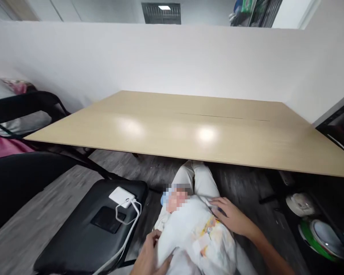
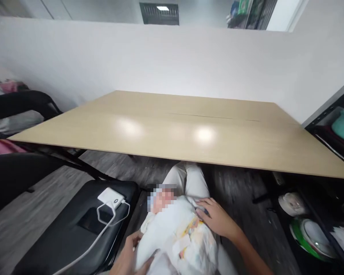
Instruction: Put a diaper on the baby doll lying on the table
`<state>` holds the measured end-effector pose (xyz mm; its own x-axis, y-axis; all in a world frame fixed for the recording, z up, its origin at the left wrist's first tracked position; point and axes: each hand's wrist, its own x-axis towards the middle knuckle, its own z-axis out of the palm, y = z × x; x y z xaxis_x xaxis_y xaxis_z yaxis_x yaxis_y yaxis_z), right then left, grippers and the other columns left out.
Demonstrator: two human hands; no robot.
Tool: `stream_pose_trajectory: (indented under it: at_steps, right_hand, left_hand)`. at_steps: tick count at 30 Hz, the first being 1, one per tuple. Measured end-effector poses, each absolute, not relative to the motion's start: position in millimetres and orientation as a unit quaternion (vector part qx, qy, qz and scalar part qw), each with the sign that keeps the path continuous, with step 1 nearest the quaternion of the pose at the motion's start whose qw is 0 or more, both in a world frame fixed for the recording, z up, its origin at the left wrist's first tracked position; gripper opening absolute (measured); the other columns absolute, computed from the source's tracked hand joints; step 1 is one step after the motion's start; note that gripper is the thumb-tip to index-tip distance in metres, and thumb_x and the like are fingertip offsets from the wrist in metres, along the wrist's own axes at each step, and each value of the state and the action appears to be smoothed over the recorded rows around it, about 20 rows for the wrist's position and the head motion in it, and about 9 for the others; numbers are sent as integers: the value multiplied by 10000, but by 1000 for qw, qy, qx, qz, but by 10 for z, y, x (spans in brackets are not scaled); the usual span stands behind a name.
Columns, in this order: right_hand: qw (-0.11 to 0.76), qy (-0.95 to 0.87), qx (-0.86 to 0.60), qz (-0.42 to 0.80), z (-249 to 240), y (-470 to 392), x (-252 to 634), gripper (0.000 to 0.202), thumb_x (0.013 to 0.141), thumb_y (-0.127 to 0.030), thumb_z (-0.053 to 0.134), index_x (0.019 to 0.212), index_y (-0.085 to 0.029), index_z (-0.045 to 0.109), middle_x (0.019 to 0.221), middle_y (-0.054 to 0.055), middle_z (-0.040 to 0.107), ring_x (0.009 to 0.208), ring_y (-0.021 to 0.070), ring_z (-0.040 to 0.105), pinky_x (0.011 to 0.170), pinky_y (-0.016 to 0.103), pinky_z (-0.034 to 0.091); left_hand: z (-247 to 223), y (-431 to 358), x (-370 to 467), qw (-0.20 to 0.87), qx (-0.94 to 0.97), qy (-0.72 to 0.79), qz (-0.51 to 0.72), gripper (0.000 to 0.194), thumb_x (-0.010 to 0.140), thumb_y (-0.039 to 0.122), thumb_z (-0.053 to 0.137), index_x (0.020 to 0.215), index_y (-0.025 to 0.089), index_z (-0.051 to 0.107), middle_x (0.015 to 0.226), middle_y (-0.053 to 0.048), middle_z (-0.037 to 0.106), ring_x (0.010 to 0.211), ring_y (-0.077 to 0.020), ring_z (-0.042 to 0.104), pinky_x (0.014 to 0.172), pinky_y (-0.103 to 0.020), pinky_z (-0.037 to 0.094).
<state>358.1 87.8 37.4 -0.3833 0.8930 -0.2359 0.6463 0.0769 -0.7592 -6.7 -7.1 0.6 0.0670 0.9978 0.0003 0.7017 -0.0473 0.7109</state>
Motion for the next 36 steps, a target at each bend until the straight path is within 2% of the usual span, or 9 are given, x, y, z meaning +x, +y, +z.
stream_pose_trajectory:
  at_steps: [3,6,11,17,22,25,28,31,36]
  right_hand:
    - [194,-691,-532,450,526,697,3586,474,1073,-577,501,1191,-250,824,1254,97,788,1221,307,686,1122,449,501]
    - [231,-685,-542,428,624,612,3520,376,1032,-539,588,1076,-257,833,1090,89,815,1071,316,728,1010,423,532]
    - [239,-693,-549,401,571,659,3415,342,1037,-457,580,949,-241,831,964,53,837,936,276,749,874,370,501]
    - [245,-690,-576,365,303,752,3496,420,1041,-444,535,804,-194,776,775,34,778,754,213,697,698,309,426]
    - [279,-659,-618,327,66,865,3638,471,1039,-519,506,875,-186,796,842,81,804,810,254,736,767,342,517]
    - [317,-648,-609,328,130,899,3591,490,1058,-554,503,1139,-182,811,1126,139,819,1006,284,757,916,393,568]
    - [313,-688,-538,372,350,870,3430,473,1086,-505,523,1429,-232,701,1422,123,725,1291,272,680,1133,419,507]
    - [271,-736,-454,423,551,820,3270,383,1119,-421,481,1392,-275,707,1409,81,709,1323,231,651,1173,390,473]
    - [267,-744,-462,403,628,790,3176,288,1109,-409,507,1152,-246,740,1183,68,721,1137,224,673,1041,360,510]
  left_hand:
    - [131,21,-83,164,769,566,247,616,852,216,684,1445,238,518,1494,-159,629,1370,-372,615,1144,-510,512]
    - [412,220,86,177,846,469,181,742,820,124,702,1516,308,522,1594,-108,574,1437,-372,548,1185,-527,470]
    - [907,619,654,347,860,346,141,488,1023,286,648,1500,328,552,1517,-68,608,1398,-287,532,1189,-456,453]
    - [894,900,899,402,832,344,163,228,1014,418,712,1188,272,729,1249,-63,684,1199,-276,591,1081,-424,457]
    - [804,881,847,421,816,354,178,234,1010,450,724,1158,269,730,1250,-49,684,1197,-266,575,1099,-414,423]
    - [795,865,853,425,815,354,169,290,1020,462,711,1262,302,725,1293,-49,674,1222,-274,565,1130,-428,402]
    - [773,861,868,431,815,348,171,273,1026,463,707,1264,333,741,1321,-39,664,1242,-272,559,1149,-428,381]
    - [732,844,876,441,804,352,190,209,1015,453,729,1173,320,760,1302,-31,667,1256,-268,550,1157,-417,370]
    - [796,799,832,469,780,355,215,113,1008,387,745,1056,284,751,1288,-28,654,1276,-245,558,1181,-394,372]
